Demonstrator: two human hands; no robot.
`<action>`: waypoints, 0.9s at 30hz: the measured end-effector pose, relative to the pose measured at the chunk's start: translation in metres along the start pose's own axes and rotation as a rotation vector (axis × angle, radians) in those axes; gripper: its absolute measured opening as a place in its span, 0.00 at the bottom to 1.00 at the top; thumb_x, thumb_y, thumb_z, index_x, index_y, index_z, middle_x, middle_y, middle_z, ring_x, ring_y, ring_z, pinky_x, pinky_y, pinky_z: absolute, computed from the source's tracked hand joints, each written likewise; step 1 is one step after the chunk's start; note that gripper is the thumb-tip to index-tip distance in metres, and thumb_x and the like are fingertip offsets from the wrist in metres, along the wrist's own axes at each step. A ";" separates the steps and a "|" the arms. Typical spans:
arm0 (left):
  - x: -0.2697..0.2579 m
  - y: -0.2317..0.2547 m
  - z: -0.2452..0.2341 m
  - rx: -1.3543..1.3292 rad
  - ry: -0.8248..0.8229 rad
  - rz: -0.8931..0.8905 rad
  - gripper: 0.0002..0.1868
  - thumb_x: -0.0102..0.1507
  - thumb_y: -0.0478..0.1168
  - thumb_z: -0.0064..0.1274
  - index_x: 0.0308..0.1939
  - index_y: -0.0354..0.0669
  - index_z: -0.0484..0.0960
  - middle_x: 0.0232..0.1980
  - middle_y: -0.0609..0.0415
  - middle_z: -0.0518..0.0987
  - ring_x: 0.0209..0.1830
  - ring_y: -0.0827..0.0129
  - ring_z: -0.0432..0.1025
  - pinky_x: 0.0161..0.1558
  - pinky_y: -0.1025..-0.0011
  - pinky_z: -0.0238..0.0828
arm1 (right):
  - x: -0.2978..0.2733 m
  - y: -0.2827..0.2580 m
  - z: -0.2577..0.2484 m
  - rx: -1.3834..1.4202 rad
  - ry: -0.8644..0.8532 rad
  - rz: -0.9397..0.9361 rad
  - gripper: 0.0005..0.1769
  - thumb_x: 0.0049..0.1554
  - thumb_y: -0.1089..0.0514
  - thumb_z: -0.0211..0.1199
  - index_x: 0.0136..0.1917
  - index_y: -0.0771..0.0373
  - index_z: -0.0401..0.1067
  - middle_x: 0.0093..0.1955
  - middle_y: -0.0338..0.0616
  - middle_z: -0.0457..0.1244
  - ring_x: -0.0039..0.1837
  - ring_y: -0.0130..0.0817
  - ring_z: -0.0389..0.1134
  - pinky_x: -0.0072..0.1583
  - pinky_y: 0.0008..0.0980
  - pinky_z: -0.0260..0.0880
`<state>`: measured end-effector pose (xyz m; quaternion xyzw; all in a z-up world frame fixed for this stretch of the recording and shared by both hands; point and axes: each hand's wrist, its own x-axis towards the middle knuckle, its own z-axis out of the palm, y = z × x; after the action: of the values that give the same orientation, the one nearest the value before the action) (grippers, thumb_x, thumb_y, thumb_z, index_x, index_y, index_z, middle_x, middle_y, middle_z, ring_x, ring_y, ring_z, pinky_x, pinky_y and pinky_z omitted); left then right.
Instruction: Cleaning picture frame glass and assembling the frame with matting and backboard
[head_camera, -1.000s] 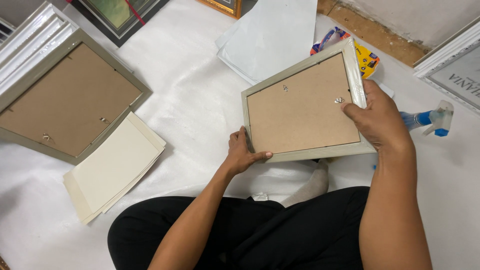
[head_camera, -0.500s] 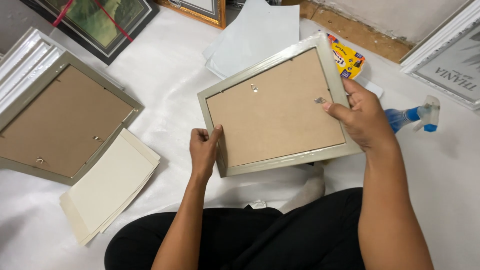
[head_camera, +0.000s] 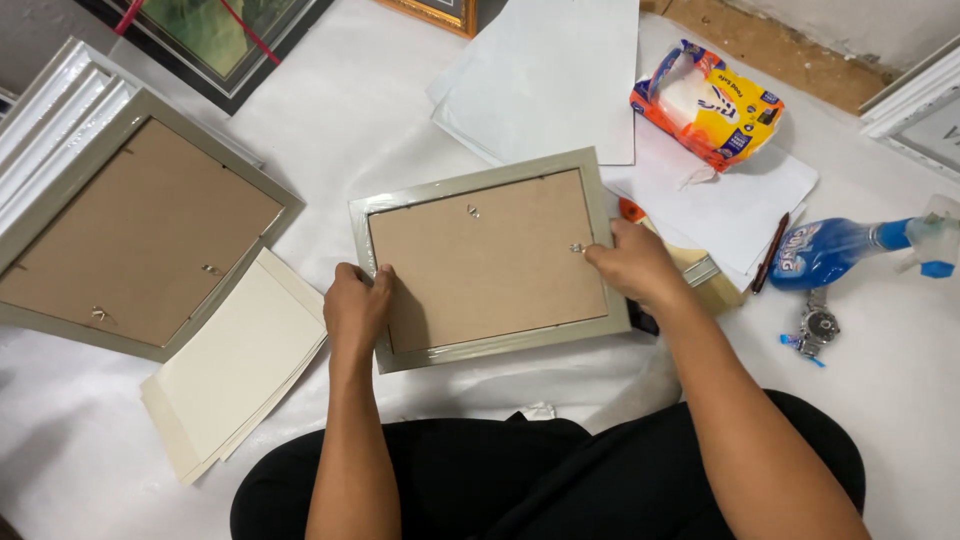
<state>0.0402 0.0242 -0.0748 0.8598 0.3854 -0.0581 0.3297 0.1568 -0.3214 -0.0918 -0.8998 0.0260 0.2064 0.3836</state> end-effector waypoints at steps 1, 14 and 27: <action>0.009 -0.009 0.009 0.003 -0.005 -0.001 0.31 0.65 0.55 0.51 0.56 0.28 0.76 0.49 0.26 0.80 0.53 0.32 0.76 0.48 0.43 0.73 | 0.005 0.001 0.008 0.000 -0.001 0.006 0.26 0.49 0.48 0.65 0.57 0.65 0.77 0.53 0.60 0.70 0.62 0.54 0.70 0.60 0.52 0.69; 0.017 -0.022 0.059 0.272 0.038 -0.060 0.32 0.63 0.55 0.53 0.58 0.28 0.77 0.55 0.30 0.77 0.60 0.35 0.70 0.55 0.46 0.70 | 0.010 -0.005 0.014 -0.191 -0.173 -0.067 0.43 0.52 0.49 0.57 0.77 0.68 0.60 0.73 0.71 0.58 0.79 0.63 0.53 0.77 0.56 0.50; -0.124 0.116 0.229 0.370 -0.103 1.086 0.38 0.57 0.64 0.53 0.61 0.40 0.74 0.58 0.44 0.74 0.62 0.49 0.67 0.62 0.55 0.61 | -0.013 -0.037 -0.005 0.105 0.283 -0.539 0.22 0.56 0.55 0.58 0.62 0.59 0.75 0.54 0.52 0.69 0.62 0.54 0.70 0.63 0.49 0.69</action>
<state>0.0707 -0.2496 -0.1485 0.9739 -0.1444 0.0110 0.1747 0.1541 -0.3005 -0.0586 -0.8730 -0.1497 -0.0316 0.4631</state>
